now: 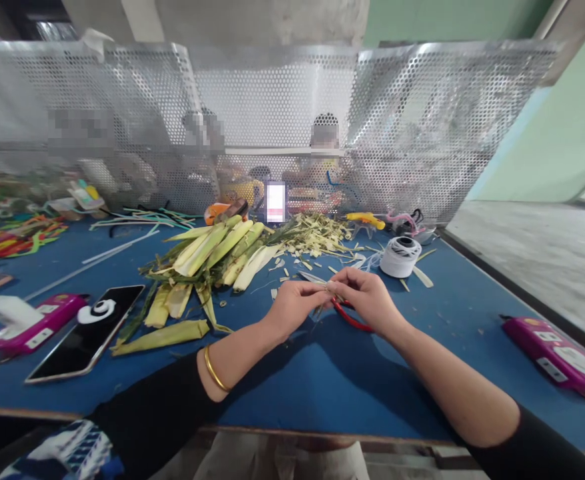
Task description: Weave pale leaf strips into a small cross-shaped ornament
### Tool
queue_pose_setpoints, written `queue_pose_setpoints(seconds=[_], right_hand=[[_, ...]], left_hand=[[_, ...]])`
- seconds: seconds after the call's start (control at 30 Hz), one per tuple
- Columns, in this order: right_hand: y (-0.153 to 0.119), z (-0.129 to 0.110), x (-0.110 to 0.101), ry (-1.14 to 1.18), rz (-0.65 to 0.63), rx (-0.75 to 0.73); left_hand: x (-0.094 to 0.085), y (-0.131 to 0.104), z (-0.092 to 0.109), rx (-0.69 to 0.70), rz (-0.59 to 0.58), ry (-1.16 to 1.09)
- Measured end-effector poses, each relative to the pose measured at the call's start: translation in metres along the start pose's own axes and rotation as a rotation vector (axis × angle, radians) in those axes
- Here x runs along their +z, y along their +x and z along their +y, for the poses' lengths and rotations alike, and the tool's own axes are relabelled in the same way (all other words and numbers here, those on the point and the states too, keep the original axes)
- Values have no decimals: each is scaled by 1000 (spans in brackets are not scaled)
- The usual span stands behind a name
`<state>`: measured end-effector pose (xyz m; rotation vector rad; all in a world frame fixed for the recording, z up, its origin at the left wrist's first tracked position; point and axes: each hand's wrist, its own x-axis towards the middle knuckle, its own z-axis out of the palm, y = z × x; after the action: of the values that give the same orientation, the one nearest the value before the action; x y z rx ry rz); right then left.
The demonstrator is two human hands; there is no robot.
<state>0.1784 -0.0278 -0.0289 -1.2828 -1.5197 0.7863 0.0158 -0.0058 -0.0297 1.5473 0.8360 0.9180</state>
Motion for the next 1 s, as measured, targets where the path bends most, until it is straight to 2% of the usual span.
queue_pose_setpoints(seconds=[0.2,0.27,0.37,0.43,0.6,0.67,0.77,0.83,0.9,0.93,1.0], right_hand=[[-1,-2,3,65,1,18],[-1,-2,3,75,20,19],[0,-2,1,61,51,10],[0,-4,-1,39,51,0],[1,-4,0,70,1,16],[2,-3,0,156,51,70],[4,-3,-2,281,112,193],[3,-4,-2,298,32,269],[1,-6,-1,273,-113,309],[-1,-6,1,247,-170,307],[-3,-7,4,170,-197,267]], left_hand=[[-2,1,-4,-15,46,129],[-4,1,-3,-46,14,75],[-6,3,-1,-139,-75,-120],[-7,4,1,-181,-65,-191],[-6,4,4,-137,-52,-160],[-6,4,5,-123,-16,-165],[-6,6,4,-128,120,-207],[-7,8,2,-147,174,-250],[-8,9,0,-160,179,-274],[-8,9,0,-163,174,-274],[-8,8,0,-175,159,-260]])
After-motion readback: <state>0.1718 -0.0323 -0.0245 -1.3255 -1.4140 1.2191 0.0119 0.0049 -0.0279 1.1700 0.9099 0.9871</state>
